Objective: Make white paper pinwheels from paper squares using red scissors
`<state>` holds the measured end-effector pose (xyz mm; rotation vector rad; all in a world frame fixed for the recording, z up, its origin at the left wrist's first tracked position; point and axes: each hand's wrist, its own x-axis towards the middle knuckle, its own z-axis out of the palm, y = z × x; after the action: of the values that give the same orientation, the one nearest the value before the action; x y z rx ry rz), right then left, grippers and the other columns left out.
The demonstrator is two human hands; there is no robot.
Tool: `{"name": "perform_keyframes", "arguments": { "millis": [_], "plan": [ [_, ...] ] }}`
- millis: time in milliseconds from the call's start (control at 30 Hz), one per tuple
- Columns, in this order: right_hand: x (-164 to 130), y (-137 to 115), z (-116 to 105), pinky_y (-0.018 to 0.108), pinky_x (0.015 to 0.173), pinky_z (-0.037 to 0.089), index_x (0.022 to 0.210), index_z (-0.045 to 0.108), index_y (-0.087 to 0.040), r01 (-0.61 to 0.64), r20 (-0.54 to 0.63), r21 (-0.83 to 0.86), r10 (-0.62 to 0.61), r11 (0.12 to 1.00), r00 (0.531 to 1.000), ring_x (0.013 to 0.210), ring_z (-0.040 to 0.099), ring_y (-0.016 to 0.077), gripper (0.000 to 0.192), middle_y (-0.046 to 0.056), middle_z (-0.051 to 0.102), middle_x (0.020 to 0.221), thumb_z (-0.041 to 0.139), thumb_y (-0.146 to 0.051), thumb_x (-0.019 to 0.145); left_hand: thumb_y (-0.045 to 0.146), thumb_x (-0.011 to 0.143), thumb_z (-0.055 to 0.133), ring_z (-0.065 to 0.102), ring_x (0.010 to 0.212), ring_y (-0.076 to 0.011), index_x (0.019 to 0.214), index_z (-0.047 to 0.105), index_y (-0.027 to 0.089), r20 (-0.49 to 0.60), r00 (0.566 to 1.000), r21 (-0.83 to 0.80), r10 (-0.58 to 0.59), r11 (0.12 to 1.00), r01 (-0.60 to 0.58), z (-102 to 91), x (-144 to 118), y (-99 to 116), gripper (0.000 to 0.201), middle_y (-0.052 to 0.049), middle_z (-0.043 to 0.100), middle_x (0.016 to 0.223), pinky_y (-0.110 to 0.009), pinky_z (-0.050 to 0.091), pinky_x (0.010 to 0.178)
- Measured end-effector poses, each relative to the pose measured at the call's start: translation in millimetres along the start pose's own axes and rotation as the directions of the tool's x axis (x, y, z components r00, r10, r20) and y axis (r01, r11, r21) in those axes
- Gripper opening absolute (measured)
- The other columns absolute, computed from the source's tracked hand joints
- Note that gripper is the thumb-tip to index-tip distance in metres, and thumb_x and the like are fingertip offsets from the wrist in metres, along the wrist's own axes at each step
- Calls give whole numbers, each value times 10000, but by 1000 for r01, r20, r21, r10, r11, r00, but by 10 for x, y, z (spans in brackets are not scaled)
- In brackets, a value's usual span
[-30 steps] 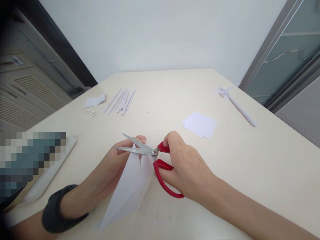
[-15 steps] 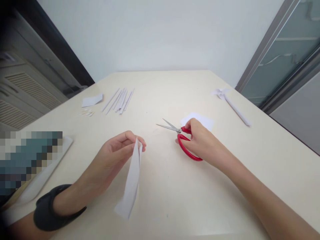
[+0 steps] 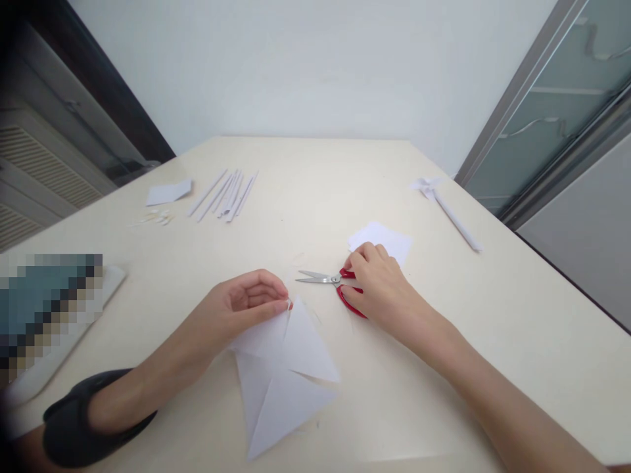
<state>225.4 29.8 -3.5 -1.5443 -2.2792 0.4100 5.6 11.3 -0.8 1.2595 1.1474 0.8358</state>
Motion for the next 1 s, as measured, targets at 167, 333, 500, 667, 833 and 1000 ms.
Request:
{"name": "perform_keyframes", "arguments": {
  "millis": [167, 333, 500, 667, 833, 1000],
  "plan": [
    [-96, -378, 23, 311, 782, 448, 941, 528, -224, 190, -62, 226, -181, 955, 982, 938, 520, 173, 89, 42, 531, 1021, 520, -269, 865, 236, 749, 658, 614, 760, -159, 799, 604, 173, 67, 996, 54, 52, 997, -56, 0, 13, -43, 97, -33, 655, 809, -249, 460, 668],
    [-138, -456, 137, 313, 746, 443, 925, 511, -198, 257, -79, 168, -247, 952, 966, 903, 511, 178, 112, 48, 530, 987, 569, -207, 830, 259, 763, 642, 629, 786, -184, 857, 600, 184, 94, 994, 63, 52, 996, -58, 11, 32, -80, 127, -56, 665, 869, -279, 480, 680],
    [-114, -385, 163, 288, 702, 435, 893, 531, -196, 279, -93, 97, -270, 955, 958, 908, 504, 176, 53, 58, 533, 1001, 528, -164, 850, 273, 755, 640, 642, 807, -211, 873, 608, 198, 75, 997, 80, 16, 997, -22, -17, 47, -106, 143, -60, 677, 880, -299, 483, 684],
    [-108, -406, 190, 298, 672, 418, 888, 574, -159, 346, -109, -81, -353, 935, 929, 855, 500, 182, 99, 75, 566, 981, 475, -163, 882, 298, 760, 640, 642, 776, -205, 878, 593, 198, 83, 996, 73, -27, 997, 21, -2, 32, -105, 162, -55, 671, 882, -294, 475, 652],
    [-117, -412, 203, 334, 710, 414, 863, 594, -133, 404, -100, -181, -426, 897, 899, 834, 507, 193, 117, 81, 589, 973, 491, -188, 876, 240, 769, 627, 637, 828, -196, 882, 584, 187, 89, 995, 24, -44, 999, 42, 36, 28, -114, 132, -47, 656, 881, -307, 480, 730],
    [-120, -416, 190, 321, 721, 416, 856, 589, -133, 392, -94, -156, -409, 907, 908, 849, 513, 184, 110, 69, 586, 975, 489, -177, 862, 242, 783, 614, 628, 828, -189, 874, 582, 178, 115, 993, 37, -5, 999, 1, 24, 35, -118, 115, -43, 648, 861, -310, 478, 755]
  ]
}}
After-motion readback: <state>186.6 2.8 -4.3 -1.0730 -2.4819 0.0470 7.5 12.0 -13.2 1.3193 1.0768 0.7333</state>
